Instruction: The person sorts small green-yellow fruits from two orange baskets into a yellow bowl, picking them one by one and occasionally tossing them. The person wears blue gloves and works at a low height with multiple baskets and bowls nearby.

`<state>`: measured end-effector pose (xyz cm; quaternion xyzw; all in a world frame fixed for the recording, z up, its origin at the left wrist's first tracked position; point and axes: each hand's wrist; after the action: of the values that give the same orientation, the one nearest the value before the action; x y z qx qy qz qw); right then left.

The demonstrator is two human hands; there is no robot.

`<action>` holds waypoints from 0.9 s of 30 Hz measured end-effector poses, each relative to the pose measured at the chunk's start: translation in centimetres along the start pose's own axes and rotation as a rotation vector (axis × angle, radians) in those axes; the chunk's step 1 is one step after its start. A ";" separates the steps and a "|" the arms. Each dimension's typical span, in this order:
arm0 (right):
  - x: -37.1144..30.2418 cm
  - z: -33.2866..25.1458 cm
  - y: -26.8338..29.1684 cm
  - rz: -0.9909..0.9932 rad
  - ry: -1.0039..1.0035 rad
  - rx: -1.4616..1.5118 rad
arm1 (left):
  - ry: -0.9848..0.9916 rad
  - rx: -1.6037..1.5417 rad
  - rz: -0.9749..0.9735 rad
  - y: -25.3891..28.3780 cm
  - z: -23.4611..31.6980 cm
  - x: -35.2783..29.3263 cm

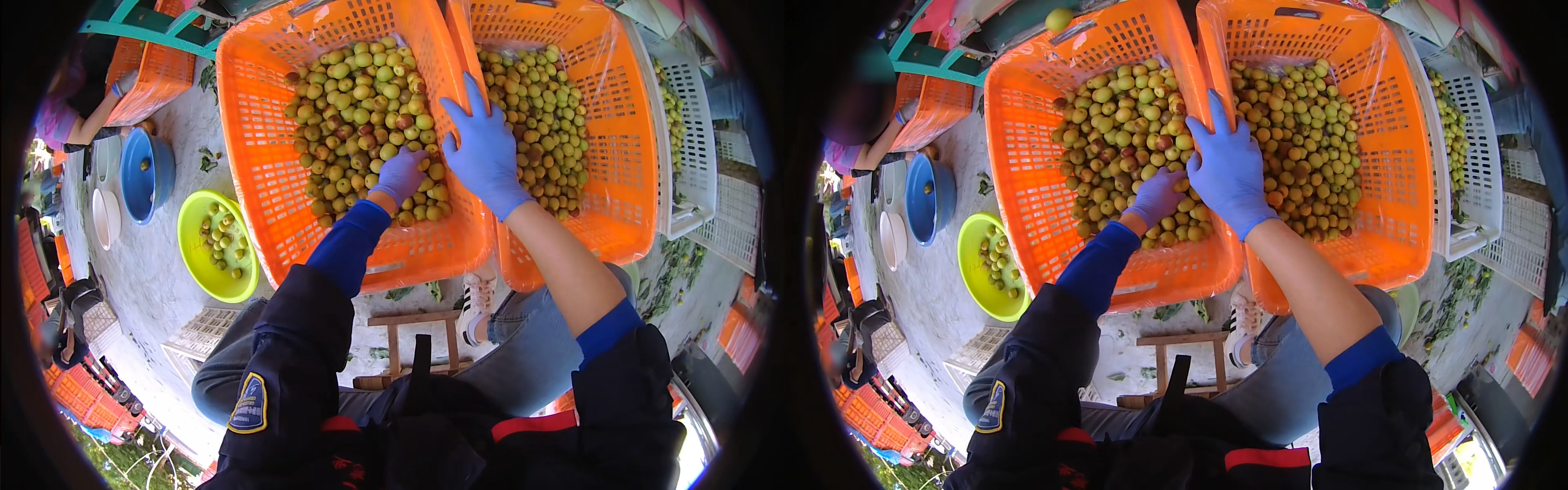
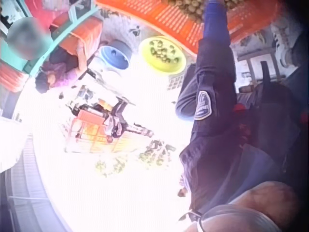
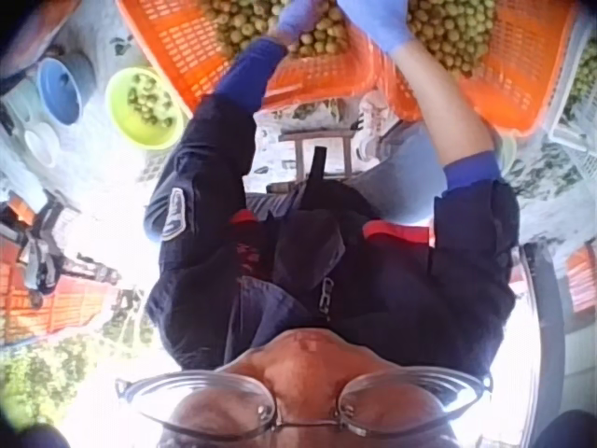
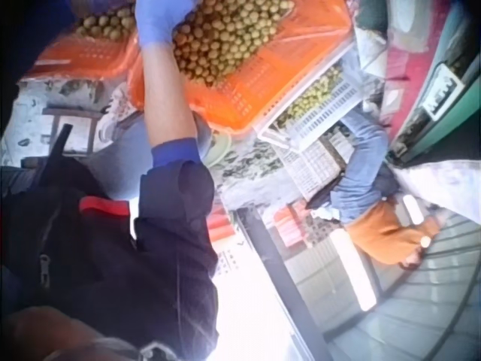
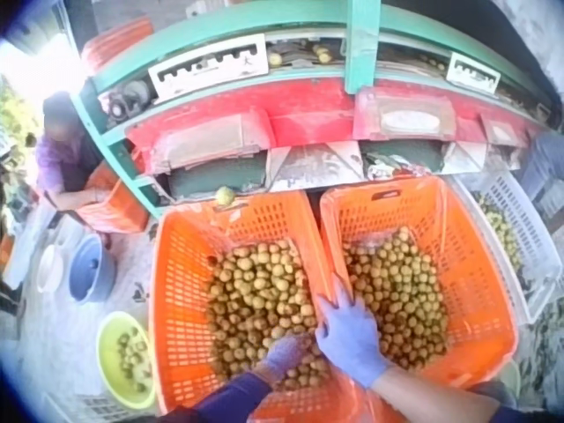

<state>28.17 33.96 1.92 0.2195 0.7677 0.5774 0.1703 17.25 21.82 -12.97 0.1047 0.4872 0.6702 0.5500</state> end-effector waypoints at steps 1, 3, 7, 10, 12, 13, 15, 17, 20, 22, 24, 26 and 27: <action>0.0 -0.1 0.0 0.010 0.006 -0.005 | 0.035 0.054 0.006 -0.3 0.4 -0.1; 0.0 0.0 -0.3 0.025 0.014 -0.019 | 0.102 0.158 0.014 -0.8 1.7 -0.1; 0.0 0.1 -0.2 0.019 0.004 -0.021 | 0.150 0.223 -0.121 -2.1 3.2 -1.0; 0.0 -0.1 0.2 -0.001 -0.007 -0.009 | 0.084 0.129 -0.209 -4.0 1.9 -1.5; 0.1 0.0 0.0 0.001 -0.005 0.009 | 0.078 0.088 -0.309 -4.3 1.7 -1.6; 0.1 0.1 -0.1 0.002 -0.002 0.002 | 0.059 0.076 -0.301 -4.7 1.5 -1.5; 0.2 -0.1 -0.2 0.008 0.011 -0.010 | 0.026 0.055 -0.279 -5.0 1.0 -1.3; 0.1 -0.3 0.1 -0.011 0.000 -0.013 | 0.005 -0.003 -0.254 -5.4 0.5 -1.7; 0.1 -0.1 0.0 -0.011 -0.009 -0.004 | 0.068 -0.003 -0.222 -5.3 0.9 -2.2; 0.1 -0.1 0.2 -0.038 -0.032 0.000 | 0.144 -0.013 -0.209 -5.0 1.9 -2.8; 0.0 -0.1 0.1 -0.019 -0.022 -0.007 | 0.127 -0.031 -0.210 -4.7 1.8 -2.7; 0.0 -0.1 0.1 -0.009 -0.013 -0.014 | 0.088 -0.062 -0.200 -4.6 1.4 -2.6; 0.1 -0.2 0.2 -0.007 -0.010 -0.017 | 0.058 -0.083 -0.190 -4.6 0.9 -2.6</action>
<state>28.03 33.88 2.14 0.2183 0.7627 0.5821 0.1780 21.80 19.75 -15.03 0.0159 0.4824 0.6374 0.6006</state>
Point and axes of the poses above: each hand's wrist, its own x-axis towards the middle knuckle, its own y-axis out of the back of the hand, z = x × y, and after that the axes turned 10 degrees about y, right-handed
